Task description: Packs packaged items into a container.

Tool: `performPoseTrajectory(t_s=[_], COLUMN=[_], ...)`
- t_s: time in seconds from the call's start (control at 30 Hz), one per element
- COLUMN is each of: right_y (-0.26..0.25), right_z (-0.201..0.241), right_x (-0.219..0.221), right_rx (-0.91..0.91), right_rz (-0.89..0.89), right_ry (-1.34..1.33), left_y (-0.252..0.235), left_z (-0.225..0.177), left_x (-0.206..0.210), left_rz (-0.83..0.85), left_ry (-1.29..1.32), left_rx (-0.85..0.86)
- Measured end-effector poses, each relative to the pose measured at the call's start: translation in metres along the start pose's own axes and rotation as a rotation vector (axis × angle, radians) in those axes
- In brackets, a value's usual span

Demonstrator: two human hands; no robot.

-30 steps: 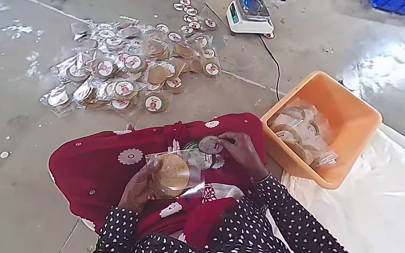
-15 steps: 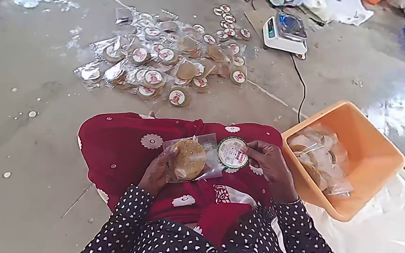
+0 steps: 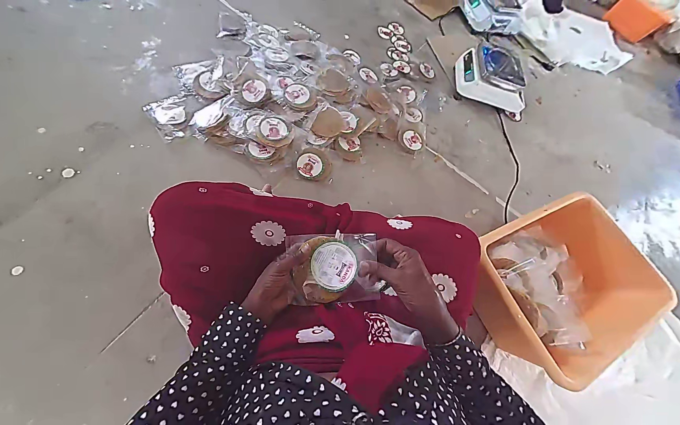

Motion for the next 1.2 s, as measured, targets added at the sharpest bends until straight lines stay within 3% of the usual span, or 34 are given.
performPoseTrajectory(t_s=[0.13, 0.3, 0.47, 0.63, 0.77, 0.87, 0.93, 1.03, 1.1, 1.2], right_y=[0.002, 0.006, 0.009, 0.056, 0.105, 0.130, 0.131, 0.102, 0.081, 0.055], right_z=[0.002, -0.006, 0.027, 0.132, 0.180, 0.173, 0.152, 0.093, 0.061, 0.052], right_x=[0.006, 0.024, 0.003, -0.089, -0.191, -0.266, -0.299, -0.329, -0.350, -0.378], right_rx=[-0.003, 0.060, -0.161, -0.514, -0.568, -0.468, -0.432, -0.316, -0.246, -0.258], right_rz=[0.011, 0.162, 0.057, -0.331, -0.661, -0.861, -0.889, -0.825, -0.873, -0.997], right_ry=[-0.086, -0.108, 0.129, 0.492, 0.805, 0.861, 0.759, 0.565, 0.533, 0.495], left_y=[0.001, 0.002, 0.001, -0.004, -0.008, -0.010, -0.011, -0.012, -0.013, -0.013], left_z=[-0.001, -0.001, -0.003, 0.002, 0.005, 0.007, 0.008, 0.010, 0.012, 0.014], left_x=[0.000, 0.001, 0.011, 0.017, 0.017, 0.016, 0.015, 0.013, 0.012, 0.011], left_rz=[-0.011, 0.010, 0.138, 0.231, 0.240, 0.249, 0.235, 0.221, 0.229, 0.211], left_ry=[-0.006, -0.065, -0.226, -0.232, -0.226, -0.216, -0.219, -0.237, -0.252, -0.301], left_rx=[-0.001, 0.005, 0.098, 0.055, 0.030, 0.014, 0.009, -0.013, -0.030, -0.068])
Point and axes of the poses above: each hand's wrist, its own y-axis away from the middle knuckle, its own x-axis out of the palm, z = x × y, the point moved 10 cm from there along -y, towards the middle knuckle, and after that the axes turned 12 degrees about -y, right-handed, at the moved point
